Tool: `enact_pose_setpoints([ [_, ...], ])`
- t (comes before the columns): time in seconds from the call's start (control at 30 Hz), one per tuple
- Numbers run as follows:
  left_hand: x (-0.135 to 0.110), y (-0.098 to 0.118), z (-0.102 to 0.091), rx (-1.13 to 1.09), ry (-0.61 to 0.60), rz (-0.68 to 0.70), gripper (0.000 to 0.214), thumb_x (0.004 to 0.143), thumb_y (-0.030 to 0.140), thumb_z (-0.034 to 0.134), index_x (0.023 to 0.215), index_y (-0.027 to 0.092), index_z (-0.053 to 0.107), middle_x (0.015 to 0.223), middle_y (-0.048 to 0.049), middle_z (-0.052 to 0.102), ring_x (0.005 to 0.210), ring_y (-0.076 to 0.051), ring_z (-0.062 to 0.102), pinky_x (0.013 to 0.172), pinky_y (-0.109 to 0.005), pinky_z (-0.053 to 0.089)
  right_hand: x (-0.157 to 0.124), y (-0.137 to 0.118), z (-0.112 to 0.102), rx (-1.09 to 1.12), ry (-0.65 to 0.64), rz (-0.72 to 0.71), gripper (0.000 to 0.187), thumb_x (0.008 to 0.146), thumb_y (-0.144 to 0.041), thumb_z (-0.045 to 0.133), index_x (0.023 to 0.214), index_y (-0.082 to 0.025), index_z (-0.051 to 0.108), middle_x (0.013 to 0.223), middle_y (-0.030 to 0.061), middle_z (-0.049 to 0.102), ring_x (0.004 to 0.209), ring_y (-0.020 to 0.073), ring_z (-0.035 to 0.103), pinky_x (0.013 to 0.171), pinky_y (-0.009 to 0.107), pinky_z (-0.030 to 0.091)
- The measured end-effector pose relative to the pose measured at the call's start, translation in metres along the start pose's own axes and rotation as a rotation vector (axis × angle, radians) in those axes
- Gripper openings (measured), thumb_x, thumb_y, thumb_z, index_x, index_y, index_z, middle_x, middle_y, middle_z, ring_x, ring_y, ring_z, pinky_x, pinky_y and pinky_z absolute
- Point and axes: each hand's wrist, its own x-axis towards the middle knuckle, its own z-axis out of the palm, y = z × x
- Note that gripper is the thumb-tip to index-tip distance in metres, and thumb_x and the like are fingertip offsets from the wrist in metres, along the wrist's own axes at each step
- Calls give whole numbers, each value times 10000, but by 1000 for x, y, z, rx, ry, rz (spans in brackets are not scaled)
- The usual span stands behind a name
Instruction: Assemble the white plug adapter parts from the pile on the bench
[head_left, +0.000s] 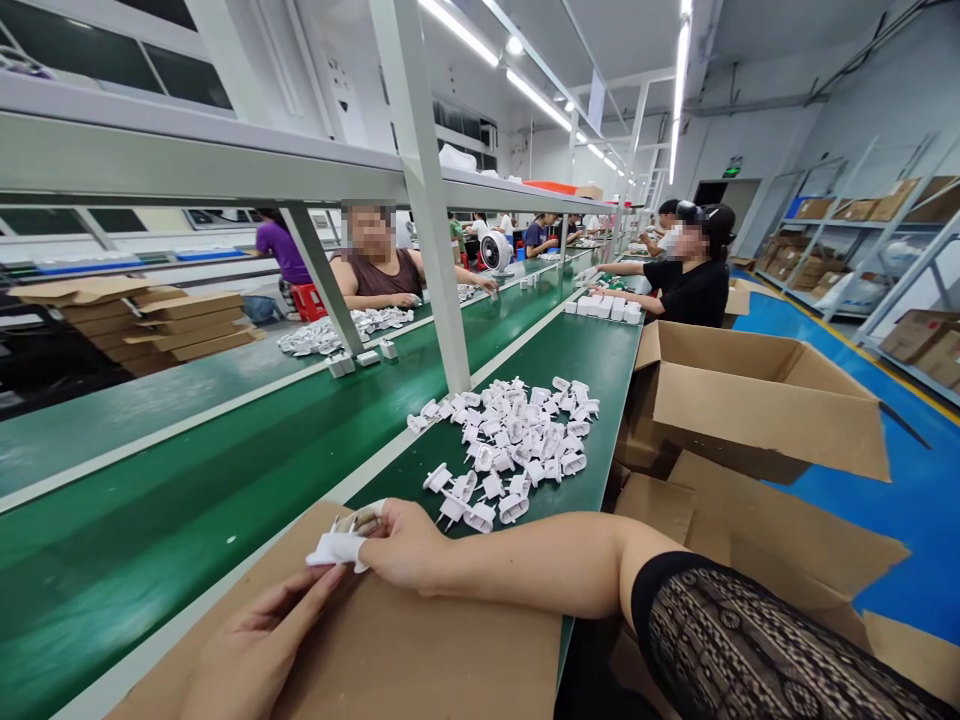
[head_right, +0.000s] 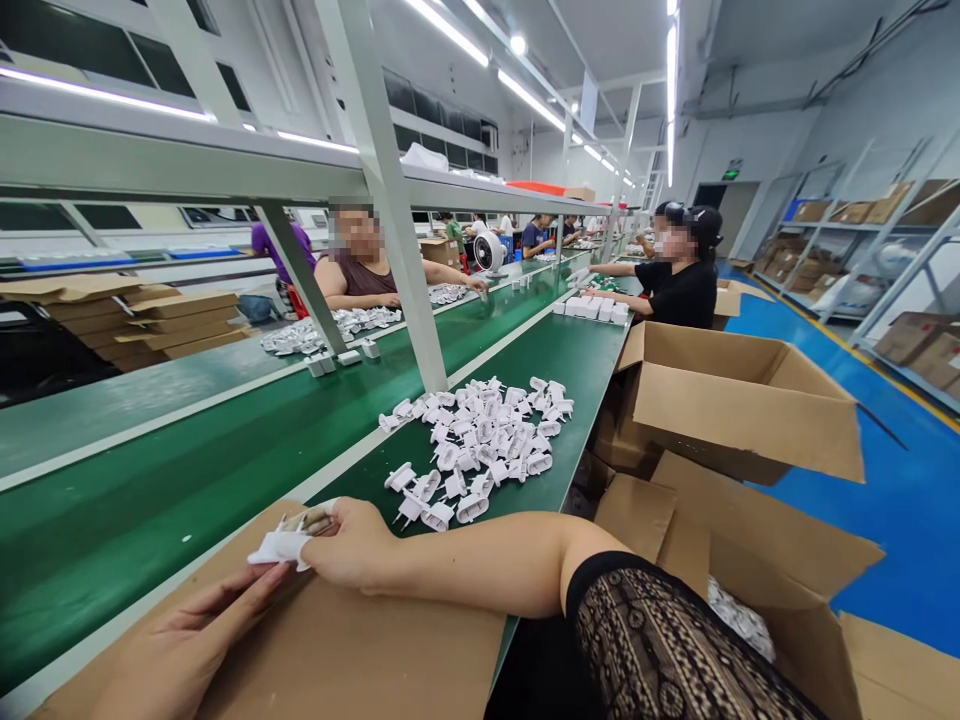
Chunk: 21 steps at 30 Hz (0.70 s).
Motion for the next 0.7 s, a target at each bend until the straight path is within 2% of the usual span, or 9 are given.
enact_pose_setpoints([
  [0.1, 2, -5, -3, 4, 3, 30, 707, 517, 735, 858, 1009, 229, 821, 1204, -95, 782, 1142, -396, 718, 752, -353, 657, 0, -2, 1, 29, 20, 14, 374, 586, -135, 870, 931, -164, 728, 950, 50, 761, 883, 179, 706, 791, 284, 551],
  [0.17, 3, -8, -4, -10, -1, 18, 700, 526, 713, 871, 1037, 237, 816, 1205, -88, 782, 1146, -385, 719, 736, -334, 655, -1, -3, 2, 61, 16, 23, 379, 579, -133, 878, 925, -164, 726, 936, 43, 758, 869, 166, 699, 794, 276, 539],
  [0.27, 5, -11, -3, -43, -14, 26, 736, 487, 711, 895, 1036, 227, 810, 1211, -93, 779, 1183, -381, 700, 746, -312, 647, -1, -4, 3, 56, 7, 33, 389, 569, -114, 874, 926, -165, 728, 926, 34, 753, 858, 157, 690, 789, 268, 527],
  [0.37, 7, -13, -3, -57, 10, 50, 768, 423, 747, 892, 964, 209, 801, 1189, -112, 781, 1128, -384, 716, 710, -307, 636, 0, -1, 2, 12, -7, 33, 372, 583, -85, 839, 930, -167, 731, 928, 25, 748, 831, 140, 677, 770, 257, 517],
  [0.57, 7, -14, -3, -54, -5, 51, 742, 438, 710, 902, 967, 204, 776, 1091, -98, 789, 1006, -332, 730, 670, -284, 602, 4, 9, -2, -83, -28, -7, 360, 607, -145, 860, 942, -174, 733, 960, 42, 759, 872, 179, 697, 777, 279, 550],
  [0.7, 5, -12, 1, -149, 50, 70, 668, 425, 655, 905, 901, 201, 784, 990, -83, 784, 923, -298, 722, 648, -282, 593, 3, 9, -3, -106, -22, -12, 387, 603, -156, 861, 964, -181, 726, 965, 39, 757, 863, 179, 701, 766, 281, 560],
])
